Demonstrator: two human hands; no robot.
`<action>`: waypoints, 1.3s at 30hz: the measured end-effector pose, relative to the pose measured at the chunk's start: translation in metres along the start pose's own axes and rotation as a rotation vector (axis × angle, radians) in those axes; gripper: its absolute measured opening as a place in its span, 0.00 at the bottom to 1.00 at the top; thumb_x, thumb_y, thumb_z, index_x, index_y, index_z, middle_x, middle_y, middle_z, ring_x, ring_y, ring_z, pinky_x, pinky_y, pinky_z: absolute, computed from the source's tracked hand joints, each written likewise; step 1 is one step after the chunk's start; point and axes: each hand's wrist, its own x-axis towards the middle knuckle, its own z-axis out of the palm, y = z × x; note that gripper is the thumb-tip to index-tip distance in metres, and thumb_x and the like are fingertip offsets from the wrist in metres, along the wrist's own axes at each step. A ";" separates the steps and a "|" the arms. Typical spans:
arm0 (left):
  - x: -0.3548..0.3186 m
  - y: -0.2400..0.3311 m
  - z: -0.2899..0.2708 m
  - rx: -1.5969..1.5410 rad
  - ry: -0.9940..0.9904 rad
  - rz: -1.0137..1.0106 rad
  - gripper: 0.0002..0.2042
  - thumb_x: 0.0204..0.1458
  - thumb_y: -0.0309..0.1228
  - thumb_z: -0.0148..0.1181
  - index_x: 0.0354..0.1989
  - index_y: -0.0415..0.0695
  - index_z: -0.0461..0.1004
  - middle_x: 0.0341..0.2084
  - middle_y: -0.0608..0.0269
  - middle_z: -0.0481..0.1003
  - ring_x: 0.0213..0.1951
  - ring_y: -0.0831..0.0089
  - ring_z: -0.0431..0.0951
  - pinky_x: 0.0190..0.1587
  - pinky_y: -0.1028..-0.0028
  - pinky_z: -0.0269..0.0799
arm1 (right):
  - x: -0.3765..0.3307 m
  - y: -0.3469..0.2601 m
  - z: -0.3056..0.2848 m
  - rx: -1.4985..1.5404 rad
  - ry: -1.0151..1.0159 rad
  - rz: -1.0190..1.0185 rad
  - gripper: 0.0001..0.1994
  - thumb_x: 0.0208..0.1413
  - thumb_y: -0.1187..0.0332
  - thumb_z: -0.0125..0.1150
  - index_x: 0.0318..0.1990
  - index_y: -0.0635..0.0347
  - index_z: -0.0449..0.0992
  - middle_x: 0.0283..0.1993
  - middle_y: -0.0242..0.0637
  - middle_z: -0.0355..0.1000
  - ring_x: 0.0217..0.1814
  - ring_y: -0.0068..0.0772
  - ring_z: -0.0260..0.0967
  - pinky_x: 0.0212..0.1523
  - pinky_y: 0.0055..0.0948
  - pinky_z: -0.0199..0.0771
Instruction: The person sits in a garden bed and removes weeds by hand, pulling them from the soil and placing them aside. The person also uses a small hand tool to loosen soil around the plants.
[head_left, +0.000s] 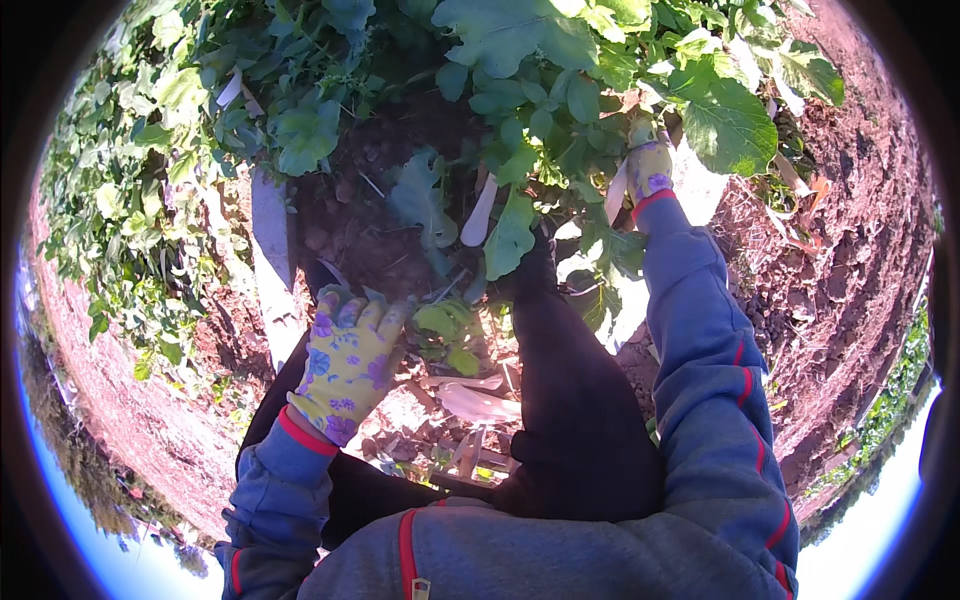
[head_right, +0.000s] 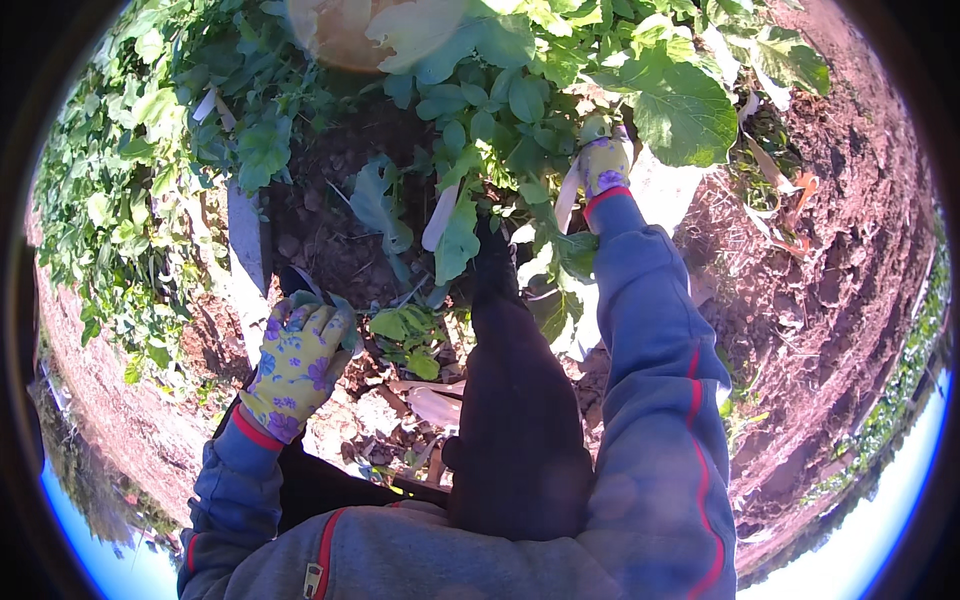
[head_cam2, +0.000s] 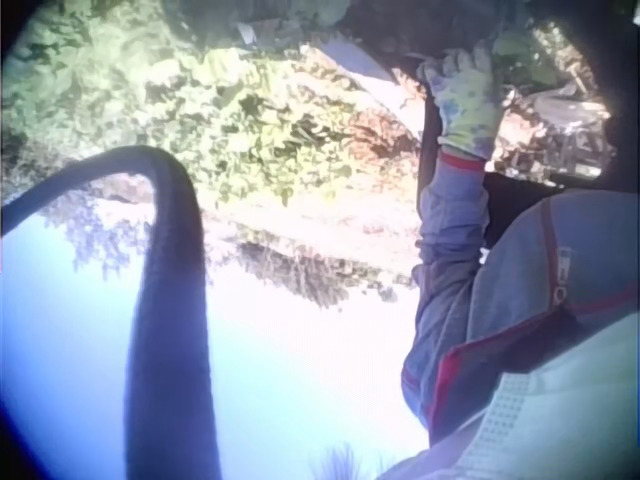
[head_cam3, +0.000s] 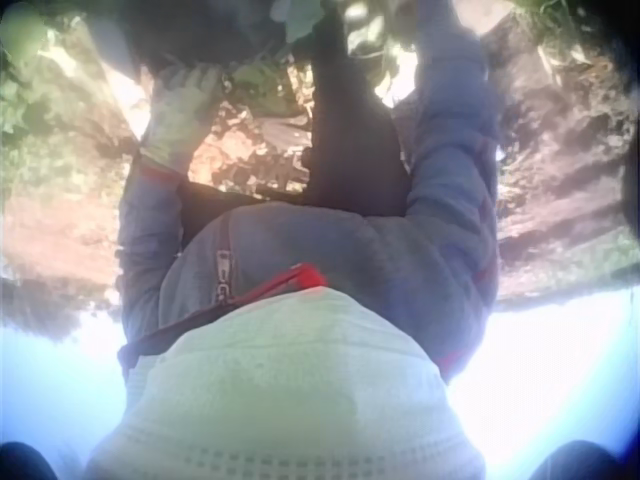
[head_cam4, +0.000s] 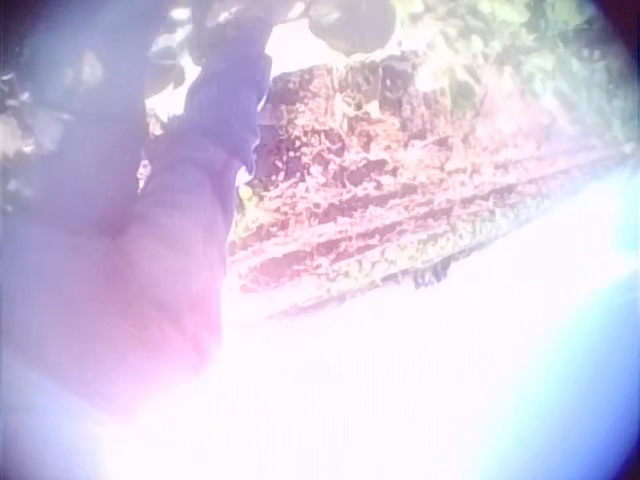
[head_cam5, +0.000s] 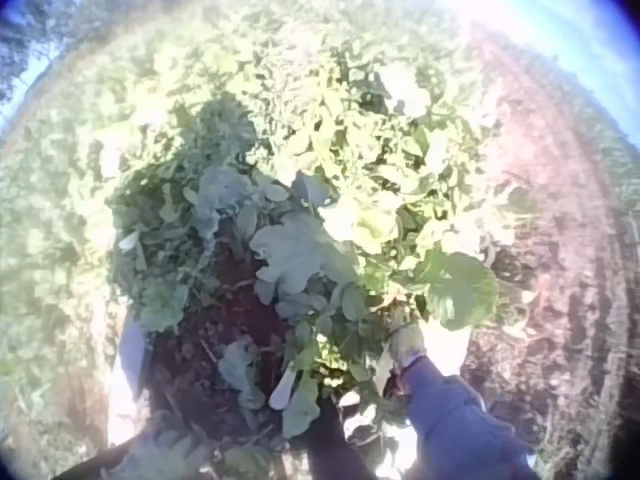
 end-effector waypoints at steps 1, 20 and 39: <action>0.001 0.001 -0.002 -0.008 0.003 0.002 0.26 0.43 0.34 0.62 0.54 0.45 0.68 0.46 0.56 0.73 0.52 0.58 0.71 0.60 0.55 0.55 | -0.016 -0.003 0.007 0.081 -0.032 -0.002 0.15 0.63 0.63 0.48 0.51 0.63 0.68 0.42 0.37 0.74 0.46 0.36 0.72 0.47 0.32 0.70; 0.001 0.001 -0.007 -0.021 -0.007 0.016 0.26 0.44 0.34 0.61 0.55 0.43 0.69 0.45 0.54 0.73 0.50 0.56 0.71 0.59 0.55 0.56 | 0.054 0.028 -0.018 -1.325 -0.317 0.089 0.20 0.52 0.60 0.52 0.48 0.64 0.75 0.49 0.57 0.73 0.52 0.52 0.72 0.51 0.42 0.71; -0.009 -0.005 0.006 0.027 -0.063 -0.034 0.29 0.46 0.36 0.60 0.59 0.45 0.66 0.48 0.57 0.73 0.54 0.59 0.70 0.61 0.53 0.53 | 0.027 0.055 0.010 -1.417 -0.470 0.436 0.16 0.47 0.61 0.62 0.44 0.53 0.82 0.49 0.42 0.77 0.54 0.43 0.74 0.53 0.37 0.73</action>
